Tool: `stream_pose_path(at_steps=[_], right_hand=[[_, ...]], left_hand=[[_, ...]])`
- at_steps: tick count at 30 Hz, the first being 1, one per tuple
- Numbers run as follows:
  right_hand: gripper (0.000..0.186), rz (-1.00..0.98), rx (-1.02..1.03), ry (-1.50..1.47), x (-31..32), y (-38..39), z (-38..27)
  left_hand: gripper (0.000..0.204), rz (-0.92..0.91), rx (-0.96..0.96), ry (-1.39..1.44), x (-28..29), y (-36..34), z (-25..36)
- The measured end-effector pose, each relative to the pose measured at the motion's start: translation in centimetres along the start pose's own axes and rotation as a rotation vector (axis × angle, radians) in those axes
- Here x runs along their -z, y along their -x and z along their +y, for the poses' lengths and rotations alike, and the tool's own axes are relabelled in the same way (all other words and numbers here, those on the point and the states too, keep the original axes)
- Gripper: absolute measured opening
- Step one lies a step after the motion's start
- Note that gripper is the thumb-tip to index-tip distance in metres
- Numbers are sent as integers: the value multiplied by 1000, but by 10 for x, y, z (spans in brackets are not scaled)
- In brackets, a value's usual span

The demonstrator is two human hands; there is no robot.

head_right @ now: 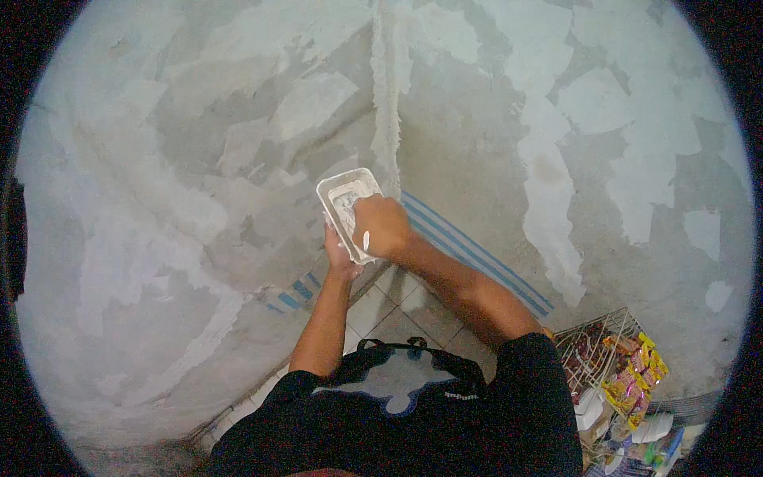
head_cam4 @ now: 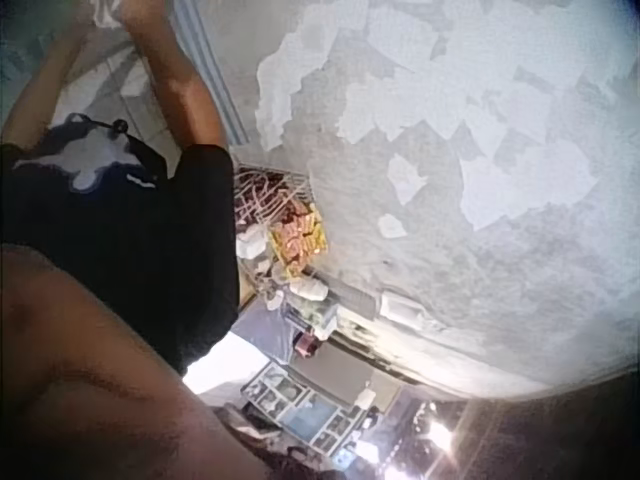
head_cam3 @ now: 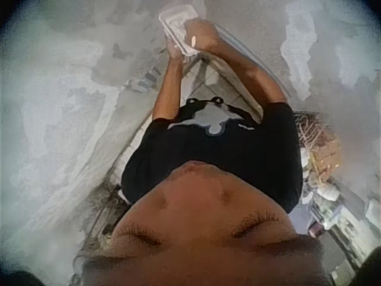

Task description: Applying plaster or putty to a wall using a putty knife to repair or smooth the surface.

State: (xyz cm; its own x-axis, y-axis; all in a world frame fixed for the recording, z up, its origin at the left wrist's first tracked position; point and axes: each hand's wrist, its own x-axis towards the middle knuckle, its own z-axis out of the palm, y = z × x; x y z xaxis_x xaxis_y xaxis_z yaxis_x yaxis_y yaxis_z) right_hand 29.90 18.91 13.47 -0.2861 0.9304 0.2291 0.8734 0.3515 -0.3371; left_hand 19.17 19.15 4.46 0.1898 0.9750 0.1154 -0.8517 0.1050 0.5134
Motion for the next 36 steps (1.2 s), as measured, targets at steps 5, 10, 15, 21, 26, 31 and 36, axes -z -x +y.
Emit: stream_pose_path(at_steps=[5,10,15,21,26,31,36], right_hand=[[25,-85,-14,-15,19,-18,32],[28,-128,-14,-14,39,-40,51],[28,-93,113,41,46,-39,38],[24,-105,142,53,40,-27,13],[23,-127,217,50,44,-7,-1],[20,-158,176,39,51,-2,21],[23,-77,-58,42,53,-6,34]], left_hand=[[62,-82,10,78,-5,3,3],[63,-65,57,-16,13,1,-9],[63,-68,83,-20,17,1,-12],[61,-99,77,-7,5,1,-18],[61,-17,68,-105,1,6,-19],[57,-26,57,-69,-3,3,-8],[64,-137,125,30,3,-1,-11]])
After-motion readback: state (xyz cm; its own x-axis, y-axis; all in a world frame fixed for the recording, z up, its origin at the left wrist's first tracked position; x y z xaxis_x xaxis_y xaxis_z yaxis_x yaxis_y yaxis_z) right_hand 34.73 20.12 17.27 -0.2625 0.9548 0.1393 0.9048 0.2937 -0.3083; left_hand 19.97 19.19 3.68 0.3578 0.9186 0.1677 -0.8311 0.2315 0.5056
